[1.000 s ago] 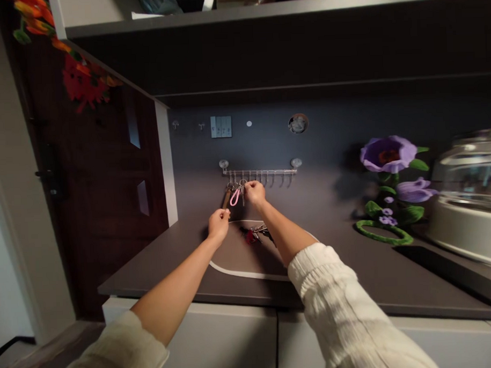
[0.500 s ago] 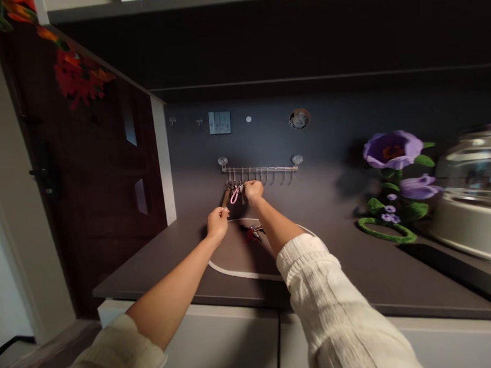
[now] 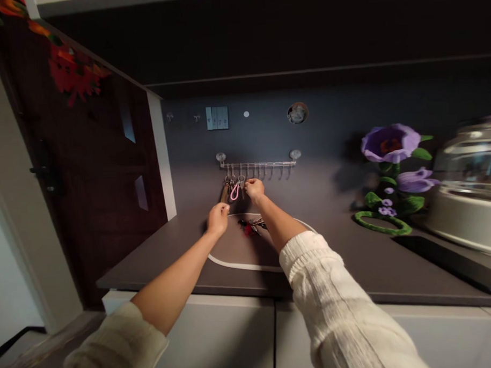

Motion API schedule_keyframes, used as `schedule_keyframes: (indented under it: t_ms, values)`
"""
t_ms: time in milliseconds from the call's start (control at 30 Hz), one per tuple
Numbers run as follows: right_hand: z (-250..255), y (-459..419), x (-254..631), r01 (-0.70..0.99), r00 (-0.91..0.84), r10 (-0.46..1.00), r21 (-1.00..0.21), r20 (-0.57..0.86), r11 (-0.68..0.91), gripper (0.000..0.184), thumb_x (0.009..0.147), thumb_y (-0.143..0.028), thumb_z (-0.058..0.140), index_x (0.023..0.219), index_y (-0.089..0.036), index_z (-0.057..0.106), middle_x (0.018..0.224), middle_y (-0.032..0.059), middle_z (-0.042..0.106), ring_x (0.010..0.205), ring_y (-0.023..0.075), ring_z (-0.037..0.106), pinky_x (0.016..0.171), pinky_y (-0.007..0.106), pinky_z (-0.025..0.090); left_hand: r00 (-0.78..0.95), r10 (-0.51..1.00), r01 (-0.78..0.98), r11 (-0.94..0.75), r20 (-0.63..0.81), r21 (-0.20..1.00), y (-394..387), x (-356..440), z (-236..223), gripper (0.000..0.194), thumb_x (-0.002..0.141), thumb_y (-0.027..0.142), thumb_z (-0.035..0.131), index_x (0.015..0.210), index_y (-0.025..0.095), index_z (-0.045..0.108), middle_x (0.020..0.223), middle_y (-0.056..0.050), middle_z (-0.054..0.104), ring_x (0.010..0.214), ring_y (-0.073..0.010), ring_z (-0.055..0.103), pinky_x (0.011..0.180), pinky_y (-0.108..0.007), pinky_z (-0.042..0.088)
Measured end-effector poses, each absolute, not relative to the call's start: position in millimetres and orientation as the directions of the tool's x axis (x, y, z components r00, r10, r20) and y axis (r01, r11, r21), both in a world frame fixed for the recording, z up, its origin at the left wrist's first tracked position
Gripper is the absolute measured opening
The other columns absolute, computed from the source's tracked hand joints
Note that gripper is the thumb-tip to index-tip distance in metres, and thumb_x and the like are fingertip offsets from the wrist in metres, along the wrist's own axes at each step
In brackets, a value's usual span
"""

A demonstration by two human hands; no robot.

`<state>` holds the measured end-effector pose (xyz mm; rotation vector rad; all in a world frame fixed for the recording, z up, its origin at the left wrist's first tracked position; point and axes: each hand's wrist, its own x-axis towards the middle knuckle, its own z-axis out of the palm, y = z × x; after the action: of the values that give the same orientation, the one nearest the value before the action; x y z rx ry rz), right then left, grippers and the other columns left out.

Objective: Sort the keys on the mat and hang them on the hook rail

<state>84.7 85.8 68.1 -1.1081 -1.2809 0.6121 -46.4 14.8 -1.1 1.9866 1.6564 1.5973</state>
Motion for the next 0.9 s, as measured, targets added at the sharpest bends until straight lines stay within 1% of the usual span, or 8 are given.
schedule_keyframes:
  t_ms: [33, 100, 333, 500, 600, 700, 767, 900]
  values:
    - [69.7, 79.8, 84.9, 0.163, 0.272, 0.886, -0.925, 0.376, 0.343, 0.006, 0.074, -0.010, 0.047, 0.075, -0.014, 0.051, 0.059, -0.0027, 0.050, 0.047, 0.0047, 0.046, 0.051, 0.018, 0.042, -0.129, 0.762, 0.664, -0.409, 0.635, 0.626, 13.5, -46.3, -0.7, 0.021, 0.083, 0.022, 0.042, 0.083, 0.016, 0.063, 0.085, -0.007, 0.065, 0.082, -0.0158, 0.057, 0.076, -0.027, 0.040]
    - [72.0, 67.6, 86.0, 0.131, 0.271, 0.903, -0.942, 0.334, 0.309, 0.006, 0.073, -0.010, 0.049, 0.074, -0.014, 0.052, 0.059, -0.0030, 0.049, 0.047, 0.0041, 0.045, 0.049, 0.016, 0.039, -0.098, 0.760, 0.674, -0.424, 0.643, 0.604, 11.3, -46.3, -0.1, 0.020, 0.082, 0.021, 0.044, 0.082, 0.017, 0.063, 0.086, -0.007, 0.065, 0.083, -0.0156, 0.057, 0.076, -0.027, 0.041]
    - [64.0, 29.2, 94.8, 0.009, 0.171, 0.941, -0.956, 0.291, 0.294, 0.005, 0.074, -0.010, 0.050, 0.074, -0.015, 0.052, 0.065, -0.0013, 0.053, 0.050, 0.0039, 0.046, 0.051, 0.017, 0.040, 0.000, 0.778, 0.757, -0.410, 0.628, 0.509, 5.4, -46.8, -0.4, 0.016, 0.080, 0.020, 0.048, 0.084, 0.020, 0.064, 0.091, -0.005, 0.064, 0.088, -0.0155, 0.056, 0.080, -0.027, 0.039]
    - [42.3, 9.4, 101.0, 0.038, 0.104, 0.949, -0.955, 0.297, 0.295, 0.005, 0.074, -0.011, 0.050, 0.074, -0.014, 0.053, 0.063, -0.0010, 0.055, 0.050, 0.0038, 0.045, 0.052, 0.016, 0.038, 0.095, 0.793, 0.815, -0.409, 0.602, 0.410, 2.9, -44.9, -1.9, 0.018, 0.081, 0.019, 0.048, 0.089, 0.023, 0.064, 0.097, -0.003, 0.063, 0.095, -0.0161, 0.054, 0.084, -0.028, 0.037]
    - [25.9, 1.7, 104.5, 0.130, 0.092, 0.952, -0.951, 0.293, 0.280, 0.006, 0.075, -0.014, 0.049, 0.077, -0.014, 0.054, 0.069, 0.0008, 0.059, 0.054, 0.0053, 0.048, 0.053, 0.017, 0.039, 0.135, 0.801, 0.840, -0.405, 0.584, 0.361, 4.6, -43.8, -4.2, 0.019, 0.082, 0.020, 0.046, 0.091, 0.024, 0.063, 0.099, -0.003, 0.063, 0.098, -0.0166, 0.052, 0.085, -0.030, 0.036]
    - [12.2, -0.8, 108.7, 0.297, 0.073, 0.939, -0.906, 0.337, 0.302, 0.009, 0.075, -0.015, 0.049, 0.081, -0.014, 0.056, 0.072, 0.0023, 0.062, 0.056, 0.0066, 0.051, 0.059, 0.019, 0.041, 0.166, 0.817, 0.855, -0.398, 0.553, 0.332, 8.9, -42.2, -6.9, 0.021, 0.083, 0.021, 0.045, 0.094, 0.024, 0.063, 0.102, -0.004, 0.062, 0.101, -0.0174, 0.050, 0.087, -0.032, 0.035]
    - [6.6, -0.2, 111.4, 0.469, 0.039, 0.916, -0.817, 0.400, 0.337, 0.011, 0.075, -0.014, 0.049, 0.083, -0.013, 0.057, 0.074, 0.0036, 0.063, 0.061, 0.0082, 0.054, 0.065, 0.021, 0.042, 0.185, 0.827, 0.860, -0.397, 0.531, 0.320, 12.7, -40.7, -8.4, 0.022, 0.084, 0.020, 0.044, 0.095, 0.024, 0.063, 0.103, -0.004, 0.061, 0.102, -0.0179, 0.050, 0.088, -0.033, 0.034]
    - [3.1, 2.2, 113.7, 0.765, -0.049, 0.877, -0.547, 0.477, 0.341, 0.014, 0.076, -0.016, 0.050, 0.084, -0.014, 0.062, 0.083, 0.0073, 0.066, 0.077, 0.0134, 0.058, 0.075, 0.024, 0.041, 0.216, 0.838, 0.867, -0.401, 0.502, 0.296, 20.6, -38.0, -11.3, 0.025, 0.083, 0.019, 0.045, 0.102, 0.025, 0.061, 0.108, -0.004, 0.060, 0.104, -0.0184, 0.048, 0.088, -0.033, 0.034]
